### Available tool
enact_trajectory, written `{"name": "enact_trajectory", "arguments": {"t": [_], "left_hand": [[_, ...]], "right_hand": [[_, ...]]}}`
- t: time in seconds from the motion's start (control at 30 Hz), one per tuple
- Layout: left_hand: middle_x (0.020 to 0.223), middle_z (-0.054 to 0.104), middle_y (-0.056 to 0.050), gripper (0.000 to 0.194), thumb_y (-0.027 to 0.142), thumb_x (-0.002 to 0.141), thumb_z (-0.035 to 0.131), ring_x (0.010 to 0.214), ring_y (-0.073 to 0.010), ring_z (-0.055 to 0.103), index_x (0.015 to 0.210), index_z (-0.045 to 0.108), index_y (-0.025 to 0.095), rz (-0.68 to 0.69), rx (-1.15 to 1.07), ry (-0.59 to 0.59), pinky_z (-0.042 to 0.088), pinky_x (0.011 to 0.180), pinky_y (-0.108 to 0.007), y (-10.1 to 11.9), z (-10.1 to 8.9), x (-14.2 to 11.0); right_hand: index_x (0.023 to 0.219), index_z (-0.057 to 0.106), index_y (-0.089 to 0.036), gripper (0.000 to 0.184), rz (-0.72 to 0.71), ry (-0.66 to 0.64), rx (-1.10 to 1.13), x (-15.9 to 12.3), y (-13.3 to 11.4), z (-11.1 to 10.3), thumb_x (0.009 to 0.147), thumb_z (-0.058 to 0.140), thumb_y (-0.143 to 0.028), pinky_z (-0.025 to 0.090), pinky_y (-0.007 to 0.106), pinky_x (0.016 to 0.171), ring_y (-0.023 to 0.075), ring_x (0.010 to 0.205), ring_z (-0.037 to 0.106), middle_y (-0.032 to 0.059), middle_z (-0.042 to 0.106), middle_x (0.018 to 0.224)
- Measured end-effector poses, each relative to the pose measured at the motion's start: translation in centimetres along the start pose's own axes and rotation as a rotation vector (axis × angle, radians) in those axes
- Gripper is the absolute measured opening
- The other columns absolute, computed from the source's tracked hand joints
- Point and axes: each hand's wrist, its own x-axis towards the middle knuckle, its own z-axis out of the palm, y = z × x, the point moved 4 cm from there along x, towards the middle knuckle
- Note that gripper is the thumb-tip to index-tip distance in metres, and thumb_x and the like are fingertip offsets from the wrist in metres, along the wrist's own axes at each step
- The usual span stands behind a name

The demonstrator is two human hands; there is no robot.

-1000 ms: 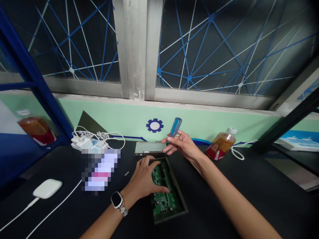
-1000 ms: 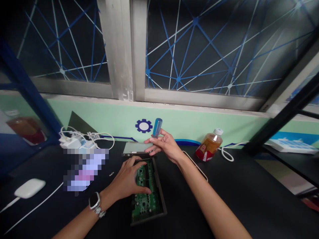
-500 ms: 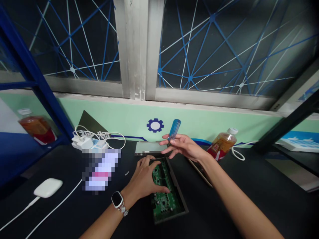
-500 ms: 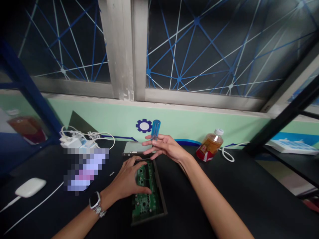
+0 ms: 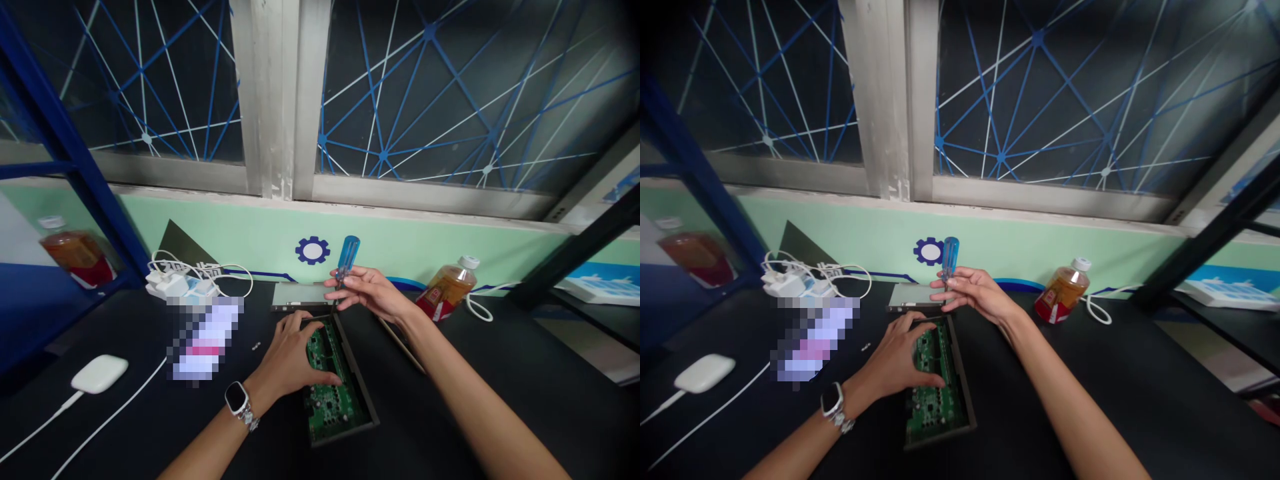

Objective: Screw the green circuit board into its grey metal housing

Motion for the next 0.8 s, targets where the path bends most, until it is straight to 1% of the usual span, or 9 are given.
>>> {"name": "enact_trajectory", "arguments": {"t": [0.1, 0.17, 0.23, 0.37, 0.53, 0.63, 0.7, 0.77, 0.8], "left_hand": [[0.131, 0.045, -0.012, 0.095, 0.081, 0.05, 0.069, 0.124, -0.0395, 0.041, 0.126, 0.058, 0.025, 0.0, -0.002, -0.001, 0.033, 0.105, -0.055, 0.0, 0.0, 0.0], [0.131, 0.046, -0.012, 0.096, 0.081, 0.05, 0.068, 0.124, -0.0394, 0.041, 0.126, 0.058, 0.024, 0.002, -0.007, -0.001, 0.033, 0.105, -0.055, 0.0, 0.0, 0.0], [0.131, 0.046, -0.013, 0.095, 0.08, 0.051, 0.069, 0.124, -0.0396, 0.041, 0.127, 0.058, 0.024, 0.007, -0.009, 0.006, 0.033, 0.104, -0.055, 0.0, 0.0, 0.0], [0.129, 0.046, -0.013, 0.095, 0.078, 0.05, 0.071, 0.122, -0.0393, 0.042, 0.127, 0.058, 0.023, 0.022, -0.008, 0.017, 0.034, 0.103, -0.054, 0.0, 0.0, 0.0], [0.129, 0.047, -0.013, 0.093, 0.077, 0.051, 0.071, 0.122, -0.0394, 0.042, 0.126, 0.058, 0.024, 0.023, -0.003, 0.018, 0.033, 0.103, -0.054, 0.0, 0.1, 0.0], [0.129, 0.047, -0.013, 0.093, 0.077, 0.051, 0.072, 0.121, -0.0401, 0.042, 0.126, 0.058, 0.023, 0.028, 0.004, 0.021, 0.034, 0.102, -0.055, 0.2, 0.0, -0.1], [0.129, 0.047, -0.014, 0.092, 0.076, 0.053, 0.072, 0.122, -0.0406, 0.041, 0.127, 0.058, 0.023, 0.047, 0.016, 0.019, 0.034, 0.102, -0.055, 0.3, -0.4, -0.1], [0.132, 0.046, -0.014, 0.084, 0.072, 0.061, 0.07, 0.122, -0.0384, 0.043, 0.129, 0.055, 0.024, 0.063, 0.015, 0.029, 0.035, 0.101, -0.052, 0.3, -1.6, 0.0], [0.134, 0.045, -0.013, 0.075, 0.068, 0.069, 0.067, 0.121, -0.0359, 0.045, 0.13, 0.054, 0.025, 0.061, 0.009, 0.045, 0.037, 0.1, -0.049, 0.1, -2.4, 0.1]], "right_hand": [[0.102, 0.057, -0.015, 0.029, -0.064, 0.05, -0.063, 0.2, -0.1, 0.1, 0.083, 0.07, -0.033, 0.062, 0.031, 0.066, 0.0238, 0.084, 0.074, 0.0107, 0.072, 0.099], [0.097, 0.05, -0.019, 0.028, -0.116, 0.064, -0.093, 0.3, -0.3, 0.3, 0.083, 0.07, -0.033, 0.062, 0.034, 0.065, 0.0234, 0.078, 0.075, 0.0059, 0.073, 0.091], [0.092, 0.045, -0.021, 0.03, -0.16, 0.076, -0.124, 0.3, -0.5, 0.5, 0.083, 0.071, -0.034, 0.062, 0.036, 0.063, 0.0236, 0.074, 0.075, 0.0031, 0.072, 0.086], [0.087, 0.043, -0.021, 0.032, -0.222, 0.162, -0.237, 0.2, -0.7, 0.7, 0.083, 0.071, -0.035, 0.059, 0.03, 0.056, 0.0208, 0.064, 0.074, 0.0008, 0.07, 0.079], [0.085, 0.043, -0.021, 0.03, -0.278, 0.259, -0.373, -0.1, -0.9, 1.1, 0.084, 0.069, -0.037, 0.056, 0.025, 0.053, 0.0186, 0.063, 0.073, 0.0011, 0.068, 0.08], [0.085, 0.043, -0.021, 0.031, -0.267, 0.276, -0.401, -0.2, -1.0, 1.2, 0.084, 0.068, -0.04, 0.054, 0.024, 0.05, 0.0186, 0.063, 0.073, 0.0016, 0.068, 0.082], [0.087, 0.042, -0.022, 0.032, -0.257, 0.279, -0.402, -0.2, -1.0, 1.1, 0.084, 0.068, -0.041, 0.053, 0.023, 0.048, 0.0181, 0.062, 0.072, 0.0016, 0.068, 0.082], [0.089, 0.041, -0.022, 0.033, -0.253, 0.285, -0.401, -0.1, -0.9, 0.9, 0.084, 0.067, -0.042, 0.052, 0.022, 0.047, 0.0168, 0.06, 0.071, 0.001, 0.068, 0.082], [0.09, 0.041, -0.022, 0.033, -0.252, 0.287, -0.402, -0.1, -0.9, 0.7, 0.084, 0.067, -0.042, 0.052, 0.022, 0.047, 0.0159, 0.059, 0.07, 0.0007, 0.068, 0.082]]}}
